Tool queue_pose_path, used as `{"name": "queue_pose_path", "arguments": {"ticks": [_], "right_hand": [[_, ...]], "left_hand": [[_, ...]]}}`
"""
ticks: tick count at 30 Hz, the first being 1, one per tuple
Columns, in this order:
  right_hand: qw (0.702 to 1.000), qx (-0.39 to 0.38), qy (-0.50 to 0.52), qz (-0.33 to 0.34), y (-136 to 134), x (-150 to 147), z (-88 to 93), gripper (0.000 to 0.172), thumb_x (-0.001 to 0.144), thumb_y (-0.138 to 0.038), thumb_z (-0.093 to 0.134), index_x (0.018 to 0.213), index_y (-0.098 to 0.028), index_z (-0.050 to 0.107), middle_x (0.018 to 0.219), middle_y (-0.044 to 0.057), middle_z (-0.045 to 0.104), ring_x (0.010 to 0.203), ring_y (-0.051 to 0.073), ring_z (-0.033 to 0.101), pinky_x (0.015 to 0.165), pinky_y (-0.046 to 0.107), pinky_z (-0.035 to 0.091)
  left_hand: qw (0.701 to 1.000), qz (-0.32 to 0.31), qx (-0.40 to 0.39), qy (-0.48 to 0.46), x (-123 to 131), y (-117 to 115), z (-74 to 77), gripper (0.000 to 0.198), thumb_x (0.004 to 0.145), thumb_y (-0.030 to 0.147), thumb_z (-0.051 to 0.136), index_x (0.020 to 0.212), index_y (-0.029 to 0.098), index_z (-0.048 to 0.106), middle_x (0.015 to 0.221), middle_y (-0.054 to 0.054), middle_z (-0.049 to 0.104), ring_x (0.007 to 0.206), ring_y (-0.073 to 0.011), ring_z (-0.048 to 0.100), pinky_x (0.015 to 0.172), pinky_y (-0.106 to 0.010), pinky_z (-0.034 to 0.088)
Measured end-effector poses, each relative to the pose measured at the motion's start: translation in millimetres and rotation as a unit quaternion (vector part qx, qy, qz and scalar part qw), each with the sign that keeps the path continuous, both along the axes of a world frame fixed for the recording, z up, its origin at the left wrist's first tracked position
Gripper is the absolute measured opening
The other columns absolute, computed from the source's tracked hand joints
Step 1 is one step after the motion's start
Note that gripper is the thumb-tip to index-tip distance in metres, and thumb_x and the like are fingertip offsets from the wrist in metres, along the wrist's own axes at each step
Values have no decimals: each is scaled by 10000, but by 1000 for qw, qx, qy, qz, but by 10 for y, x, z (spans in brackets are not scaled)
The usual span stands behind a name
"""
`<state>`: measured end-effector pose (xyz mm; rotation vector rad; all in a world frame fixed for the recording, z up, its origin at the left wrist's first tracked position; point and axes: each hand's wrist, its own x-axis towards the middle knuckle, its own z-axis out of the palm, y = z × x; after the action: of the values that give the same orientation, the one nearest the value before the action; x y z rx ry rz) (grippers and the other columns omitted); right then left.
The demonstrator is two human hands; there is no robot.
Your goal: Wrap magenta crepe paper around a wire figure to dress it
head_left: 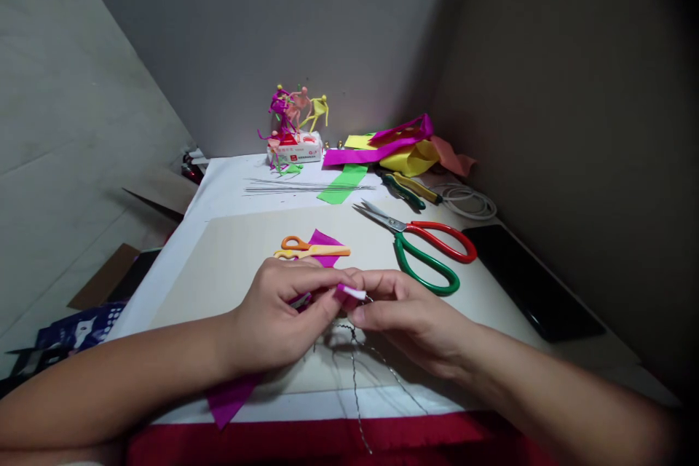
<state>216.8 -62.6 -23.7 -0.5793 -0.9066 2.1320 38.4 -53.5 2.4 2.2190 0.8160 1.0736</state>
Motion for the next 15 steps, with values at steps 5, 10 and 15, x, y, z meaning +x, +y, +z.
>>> {"name": "queue_pose_path", "arguments": {"ticks": [5,10,15], "right_hand": [[1000,3,-23,-12,-1,-12,-31,82,650,-116,729,709,-149,682,734,-10,626,704,102,538,769,257,398],[994,57,-67,-59,-18,-42,-39,160,728,-282,734,684,-153,650,766,14,624,764,140,547,852,340,408],[986,79,-100,-107,-21,-52,-48,171,752,-313,720,684,-166,665,747,9,607,776,152,558,832,339,419]], "left_hand": [[999,29,-3,29,15,-17,15,119,779,72,602,737,104,709,627,-43,707,510,-105,605,512,-206,473],[997,58,20,39,12,-33,-8,120,788,103,593,755,118,707,550,-11,647,462,-92,533,460,-207,420],[994,75,-80,6,33,-38,-40,124,822,163,579,789,143,697,497,23,597,435,-89,512,436,-195,428]]}}
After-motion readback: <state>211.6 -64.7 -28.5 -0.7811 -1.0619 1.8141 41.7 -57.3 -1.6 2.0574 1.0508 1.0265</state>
